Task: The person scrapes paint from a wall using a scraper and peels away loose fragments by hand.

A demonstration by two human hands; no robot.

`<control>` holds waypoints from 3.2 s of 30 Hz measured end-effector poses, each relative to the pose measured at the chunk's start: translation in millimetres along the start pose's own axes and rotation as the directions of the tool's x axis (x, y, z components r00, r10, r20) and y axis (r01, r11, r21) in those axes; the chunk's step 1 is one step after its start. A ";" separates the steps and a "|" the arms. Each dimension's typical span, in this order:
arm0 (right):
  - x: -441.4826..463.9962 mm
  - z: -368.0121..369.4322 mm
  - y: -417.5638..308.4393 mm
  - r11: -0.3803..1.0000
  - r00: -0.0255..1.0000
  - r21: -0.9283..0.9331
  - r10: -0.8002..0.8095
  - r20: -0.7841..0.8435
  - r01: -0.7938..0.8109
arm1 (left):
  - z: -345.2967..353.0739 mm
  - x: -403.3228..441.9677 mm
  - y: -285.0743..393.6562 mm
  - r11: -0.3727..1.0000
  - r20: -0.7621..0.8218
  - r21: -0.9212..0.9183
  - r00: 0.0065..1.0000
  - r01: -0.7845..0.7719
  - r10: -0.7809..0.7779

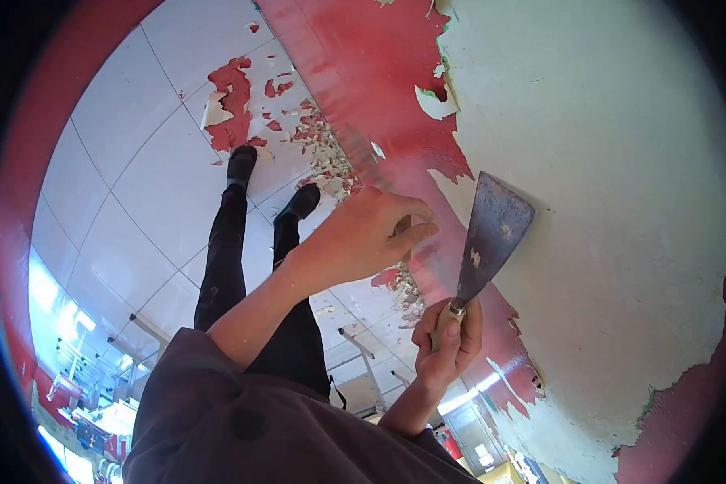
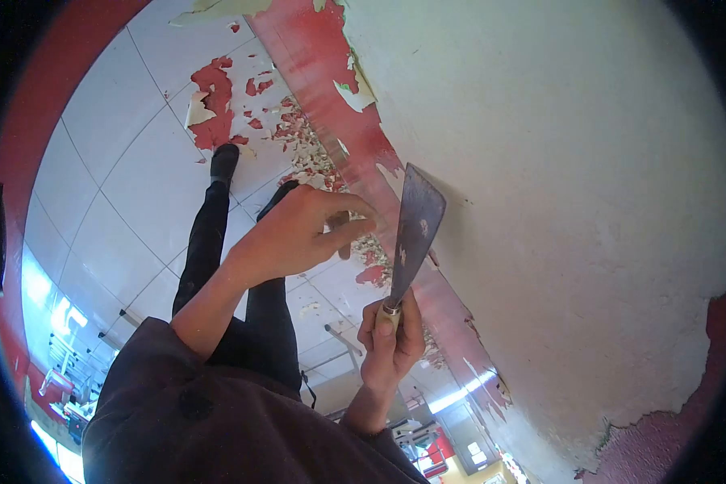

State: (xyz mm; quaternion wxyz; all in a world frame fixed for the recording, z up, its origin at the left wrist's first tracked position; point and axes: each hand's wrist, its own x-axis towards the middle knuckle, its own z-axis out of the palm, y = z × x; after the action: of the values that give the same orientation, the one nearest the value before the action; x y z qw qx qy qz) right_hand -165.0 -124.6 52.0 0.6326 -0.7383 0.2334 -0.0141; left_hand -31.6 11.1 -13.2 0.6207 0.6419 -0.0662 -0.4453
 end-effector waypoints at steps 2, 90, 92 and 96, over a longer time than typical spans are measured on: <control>-3.6 -8.0 4.9 0.995 1.000 -0.099 -0.001 -0.008 0.001 | 3.0 1.4 -8.8 0.929 -0.123 0.323 0.965 -0.182 0.232; 20.8 44.5 -21.5 0.977 0.990 -0.192 0.075 -0.123 -0.098 | 56.3 37.1 11.4 0.056 -0.186 -0.982 0.981 -0.183 -0.054; 20.3 50.7 -23.9 0.977 0.988 -0.184 0.085 -0.128 -0.108 | 54.7 37.2 9.7 0.068 -0.193 -0.980 0.979 -0.189 -0.060; 9.3 54.2 -26.5 0.975 0.980 -0.161 0.129 -0.152 -0.153 | 52.6 26.3 14.8 0.090 -0.161 -0.984 0.983 -0.153 -0.092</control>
State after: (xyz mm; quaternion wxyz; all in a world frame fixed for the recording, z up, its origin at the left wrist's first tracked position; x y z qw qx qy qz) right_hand -130.9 -75.3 63.6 0.5480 -0.7688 0.3296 -0.0009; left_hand -43.4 -47.7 -4.6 0.9029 0.0906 0.2946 -0.2998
